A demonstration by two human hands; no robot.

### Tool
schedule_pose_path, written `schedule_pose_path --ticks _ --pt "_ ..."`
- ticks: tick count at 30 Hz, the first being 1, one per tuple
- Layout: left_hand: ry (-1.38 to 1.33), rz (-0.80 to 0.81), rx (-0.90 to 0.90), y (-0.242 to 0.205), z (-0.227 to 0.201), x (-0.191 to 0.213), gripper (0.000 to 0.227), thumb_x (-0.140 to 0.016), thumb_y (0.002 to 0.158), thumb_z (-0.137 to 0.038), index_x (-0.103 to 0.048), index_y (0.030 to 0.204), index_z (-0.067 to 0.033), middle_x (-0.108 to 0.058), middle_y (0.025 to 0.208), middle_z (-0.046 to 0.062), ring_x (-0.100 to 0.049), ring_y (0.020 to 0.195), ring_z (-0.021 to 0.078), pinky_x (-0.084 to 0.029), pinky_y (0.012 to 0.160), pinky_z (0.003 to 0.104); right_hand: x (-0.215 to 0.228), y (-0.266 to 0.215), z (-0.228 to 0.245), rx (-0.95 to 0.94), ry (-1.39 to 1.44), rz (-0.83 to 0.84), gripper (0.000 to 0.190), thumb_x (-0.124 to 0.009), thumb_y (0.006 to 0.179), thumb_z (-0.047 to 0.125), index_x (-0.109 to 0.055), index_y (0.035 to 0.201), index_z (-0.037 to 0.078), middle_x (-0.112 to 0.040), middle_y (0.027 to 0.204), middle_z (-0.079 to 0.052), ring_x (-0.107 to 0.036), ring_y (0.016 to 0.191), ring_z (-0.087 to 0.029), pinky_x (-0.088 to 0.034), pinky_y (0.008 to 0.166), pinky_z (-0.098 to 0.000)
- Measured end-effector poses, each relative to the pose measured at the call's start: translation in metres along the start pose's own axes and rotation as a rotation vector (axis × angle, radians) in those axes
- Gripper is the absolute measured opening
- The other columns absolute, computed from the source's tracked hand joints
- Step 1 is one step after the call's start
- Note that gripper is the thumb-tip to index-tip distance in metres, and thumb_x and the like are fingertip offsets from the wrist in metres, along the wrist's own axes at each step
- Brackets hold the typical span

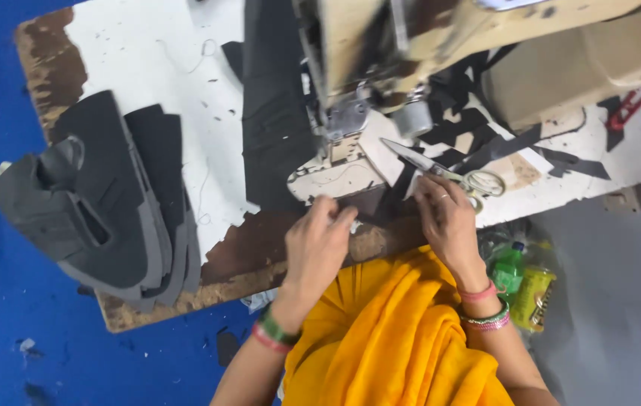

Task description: The person operates a sewing machine to stitch black rubber or foam material, likely for footwear. They repeatedly guide the material under the needle, cut the thread with scissors, and trim excess material from the edges.

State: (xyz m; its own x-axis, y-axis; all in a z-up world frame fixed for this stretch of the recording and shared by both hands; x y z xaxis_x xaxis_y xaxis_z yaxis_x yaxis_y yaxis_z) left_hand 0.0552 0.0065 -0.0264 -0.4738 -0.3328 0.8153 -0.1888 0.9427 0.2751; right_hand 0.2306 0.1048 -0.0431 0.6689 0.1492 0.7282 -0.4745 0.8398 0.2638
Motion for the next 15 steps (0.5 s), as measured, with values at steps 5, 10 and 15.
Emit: schedule_pose_path --ticks 5,10,15 --pt "-0.281 -0.171 -0.088 -0.024 -0.001 0.063 0.016 -0.075 0.081 -0.003 -0.078 0.093 -0.0137 -0.054 0.084 0.006 -0.061 0.079 0.0262 -0.052 0.068 0.039 -0.093 -0.033 0.012 -0.555 0.963 0.736 0.032 -0.046 0.101 0.018 -0.062 0.128 0.013 -0.075 0.107 -0.001 -0.074 0.086 -0.012 -0.058 0.083 -0.0250" --pt "-0.292 -0.327 0.076 -0.052 0.027 0.073 0.015 -0.075 0.082 0.001 -0.077 0.091 -0.0107 -0.055 0.085 0.007 -0.062 0.079 0.0256 -0.052 0.065 0.038 -0.139 -0.072 0.029 -0.467 1.191 0.964 0.020 -0.063 0.101 0.003 -0.068 0.118 -0.005 -0.066 0.091 -0.006 -0.063 0.074 -0.014 -0.051 0.069 -0.0287" --pt "-0.140 -0.409 -0.021 -0.070 0.032 0.095 0.011 -0.078 0.088 -0.004 -0.070 0.096 -0.0047 -0.062 0.099 0.006 -0.064 0.090 0.0277 -0.054 0.078 0.040 -0.154 -0.081 0.038 -0.445 1.106 1.013 0.017 -0.057 0.104 0.005 -0.068 0.112 -0.005 -0.065 0.097 -0.004 -0.060 0.089 -0.010 -0.048 0.080 -0.0265"
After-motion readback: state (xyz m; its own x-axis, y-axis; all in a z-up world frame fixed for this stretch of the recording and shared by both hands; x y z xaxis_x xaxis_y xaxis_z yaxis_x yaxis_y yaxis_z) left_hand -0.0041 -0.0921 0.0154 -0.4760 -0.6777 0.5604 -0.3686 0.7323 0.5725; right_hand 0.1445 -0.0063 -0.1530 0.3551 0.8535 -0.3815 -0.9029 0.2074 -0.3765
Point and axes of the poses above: each hand's wrist, its own y-axis towards the middle knuckle, its own x-axis out of the back of the hand, z = x × y, the point moved 9 cm from there along y, towards the middle knuckle
